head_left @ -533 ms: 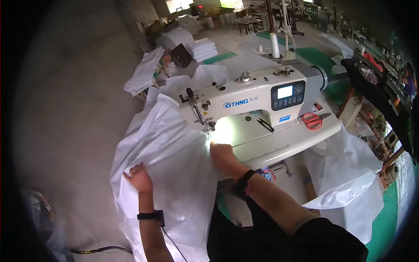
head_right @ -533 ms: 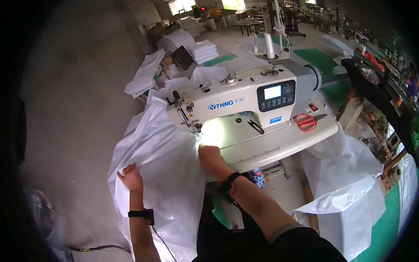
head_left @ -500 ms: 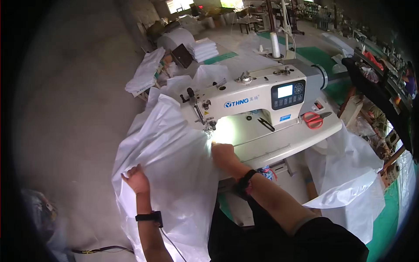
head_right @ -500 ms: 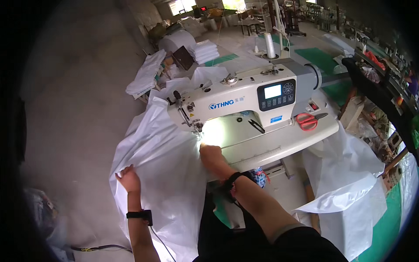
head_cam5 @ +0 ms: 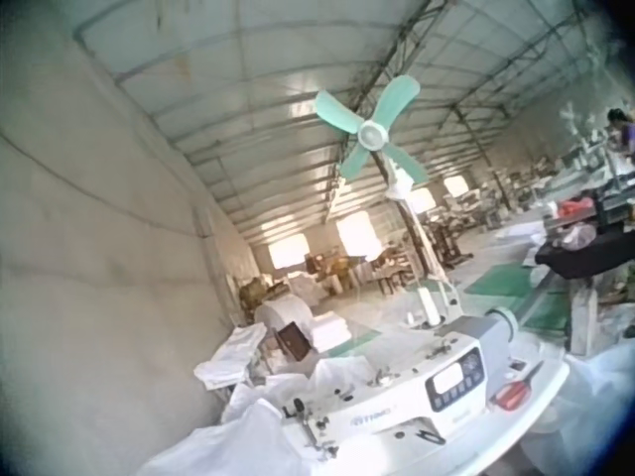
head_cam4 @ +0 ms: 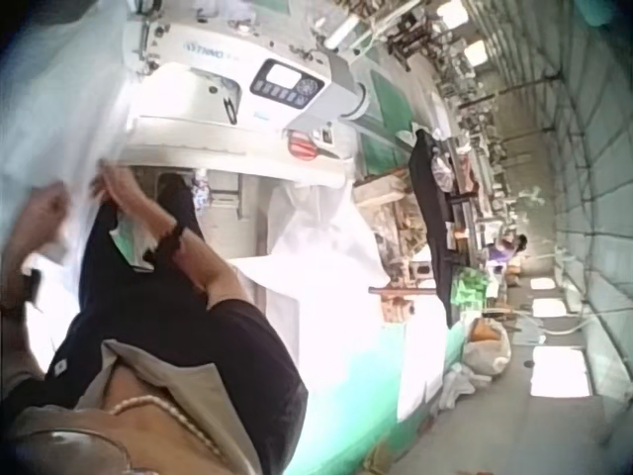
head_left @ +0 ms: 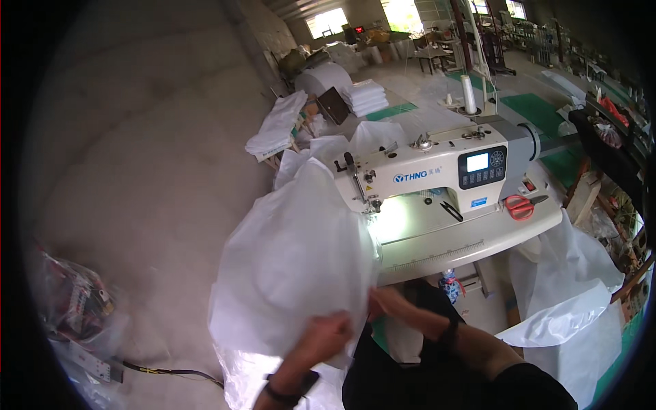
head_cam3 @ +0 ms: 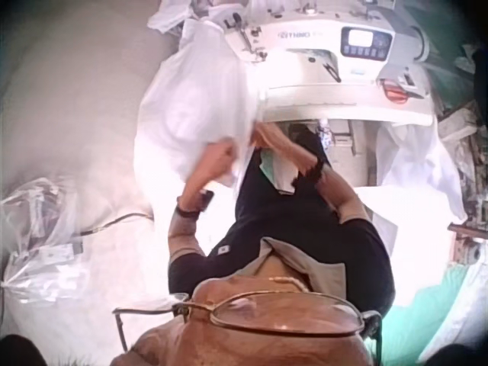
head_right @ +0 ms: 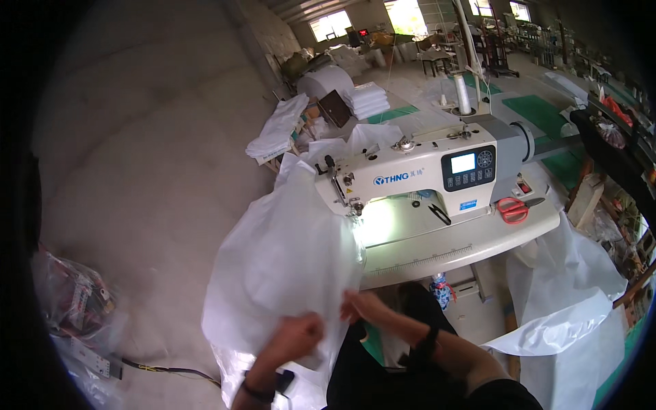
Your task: Sewing large white plastic or synthetic fabric sheets using an industrial sewing machine.
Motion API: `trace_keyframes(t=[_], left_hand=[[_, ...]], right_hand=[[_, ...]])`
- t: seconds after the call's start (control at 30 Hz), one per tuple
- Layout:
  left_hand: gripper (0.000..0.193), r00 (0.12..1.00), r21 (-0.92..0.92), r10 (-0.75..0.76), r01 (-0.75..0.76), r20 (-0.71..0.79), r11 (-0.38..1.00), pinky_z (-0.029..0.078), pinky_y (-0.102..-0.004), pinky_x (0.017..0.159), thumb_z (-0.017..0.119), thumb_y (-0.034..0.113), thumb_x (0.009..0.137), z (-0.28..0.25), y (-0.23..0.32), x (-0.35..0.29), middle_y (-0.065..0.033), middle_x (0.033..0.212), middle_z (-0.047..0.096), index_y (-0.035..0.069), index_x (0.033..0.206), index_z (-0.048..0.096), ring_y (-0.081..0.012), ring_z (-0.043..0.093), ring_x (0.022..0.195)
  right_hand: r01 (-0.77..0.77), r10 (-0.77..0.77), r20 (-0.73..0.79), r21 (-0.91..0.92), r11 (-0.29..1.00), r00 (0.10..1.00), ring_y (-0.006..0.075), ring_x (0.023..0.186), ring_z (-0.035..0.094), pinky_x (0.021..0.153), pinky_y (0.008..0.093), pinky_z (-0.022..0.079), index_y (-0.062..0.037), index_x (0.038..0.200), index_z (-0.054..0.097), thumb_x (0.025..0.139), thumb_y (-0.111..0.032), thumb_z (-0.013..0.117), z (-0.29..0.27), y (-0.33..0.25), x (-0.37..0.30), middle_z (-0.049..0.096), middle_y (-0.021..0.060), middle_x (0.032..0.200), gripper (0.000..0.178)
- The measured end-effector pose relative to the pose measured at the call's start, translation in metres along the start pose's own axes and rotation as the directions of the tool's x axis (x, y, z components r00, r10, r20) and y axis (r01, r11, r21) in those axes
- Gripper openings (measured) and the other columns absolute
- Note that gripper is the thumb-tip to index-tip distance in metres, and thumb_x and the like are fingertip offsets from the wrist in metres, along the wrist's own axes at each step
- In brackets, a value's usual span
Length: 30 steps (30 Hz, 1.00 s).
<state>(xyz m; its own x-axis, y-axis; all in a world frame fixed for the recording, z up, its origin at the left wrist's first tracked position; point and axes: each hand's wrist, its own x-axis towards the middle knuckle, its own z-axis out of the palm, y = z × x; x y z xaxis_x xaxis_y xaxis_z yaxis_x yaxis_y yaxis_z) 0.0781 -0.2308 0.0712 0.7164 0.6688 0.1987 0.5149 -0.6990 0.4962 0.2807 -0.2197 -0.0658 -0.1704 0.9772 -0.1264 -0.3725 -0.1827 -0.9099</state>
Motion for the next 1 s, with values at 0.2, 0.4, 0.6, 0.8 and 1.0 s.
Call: trace_keyframes(t=[0.2, 0.4, 0.6, 0.8, 1.0], left_hand=[[0.019, 0.951, -0.157, -0.141, 0.189, 0.274, 0.969, 0.051, -0.0388, 0.066, 0.056, 0.019, 0.083, 0.183, 0.009, -0.012, -0.0131, 0.076, 0.063, 0.001, 0.091, 0.058, -0.0283, 0.064, 0.072], [0.006, 0.941, 0.206, 0.185, -0.129, -0.284, 0.97, 0.047, -0.0412, 0.066, 0.054, 0.014, 0.084, 0.126, -0.017, 0.082, -0.012, 0.083, 0.059, 0.007, 0.085, 0.055, -0.0306, 0.058, 0.075], [0.06, 0.827, 0.488, -0.444, 0.562, -0.344, 0.668, 0.021, -0.0607, 0.103, 0.039, 0.056, 0.089, 0.037, -0.24, 0.117, -0.0093, 0.144, 0.034, 0.022, 0.138, 0.037, -0.0323, 0.028, 0.133], [0.06, 0.702, 0.435, -0.608, 0.709, -0.37, 0.554, 0.024, -0.0528, 0.106, 0.035, 0.05, 0.093, -0.026, -0.376, -0.055, -0.0167, 0.141, 0.037, 0.013, 0.14, 0.032, -0.0416, 0.028, 0.131], [0.066, 0.449, 0.33, -0.859, 0.872, -0.247, 0.361, 0.041, -0.0493, 0.095, 0.057, 0.033, 0.084, -0.074, -0.306, -0.107, -0.0279, 0.128, 0.047, 0.002, 0.138, 0.033, -0.0399, 0.044, 0.121]], right_hand=[[-0.347, 0.217, -0.275, -0.649, 0.677, 0.937, 0.0245, 0.088, 0.063, 0.083, 0.0356, 0.048, -0.0019, 0.108, 0.062, 0.089, -0.038, 0.051, -0.033, 0.065, -0.048, 0.066, 0.0147, 0.085, 0.042], [-0.402, 0.294, -0.303, -0.406, 0.821, 0.906, 0.0254, 0.091, 0.061, 0.082, 0.0333, 0.046, 0.0026, 0.103, 0.065, 0.083, -0.047, 0.06, -0.095, 0.08, -0.08, 0.065, 0.0146, 0.095, 0.054], [-0.435, 0.411, -0.161, -0.172, 0.884, 0.897, 0.0237, 0.088, 0.062, 0.075, 0.0365, 0.05, -0.0006, 0.111, 0.062, 0.085, -0.045, 0.059, -0.088, 0.053, -0.083, 0.065, 0.0115, 0.096, 0.052], [-0.265, 0.361, 0.132, -0.463, 0.846, 0.923, 0.0193, 0.074, 0.063, 0.064, 0.0345, 0.053, -0.0019, 0.103, 0.064, 0.086, -0.039, 0.061, -0.006, 0.052, -0.038, 0.066, 0.0096, 0.085, 0.041], [-0.167, 0.504, 0.306, -0.702, 0.693, 0.807, 0.0219, 0.065, 0.066, 0.054, 0.0332, 0.054, 0.0059, 0.094, 0.063, 0.088, -0.035, 0.057, 0.037, 0.062, -0.023, 0.067, 0.0135, 0.082, 0.041]])
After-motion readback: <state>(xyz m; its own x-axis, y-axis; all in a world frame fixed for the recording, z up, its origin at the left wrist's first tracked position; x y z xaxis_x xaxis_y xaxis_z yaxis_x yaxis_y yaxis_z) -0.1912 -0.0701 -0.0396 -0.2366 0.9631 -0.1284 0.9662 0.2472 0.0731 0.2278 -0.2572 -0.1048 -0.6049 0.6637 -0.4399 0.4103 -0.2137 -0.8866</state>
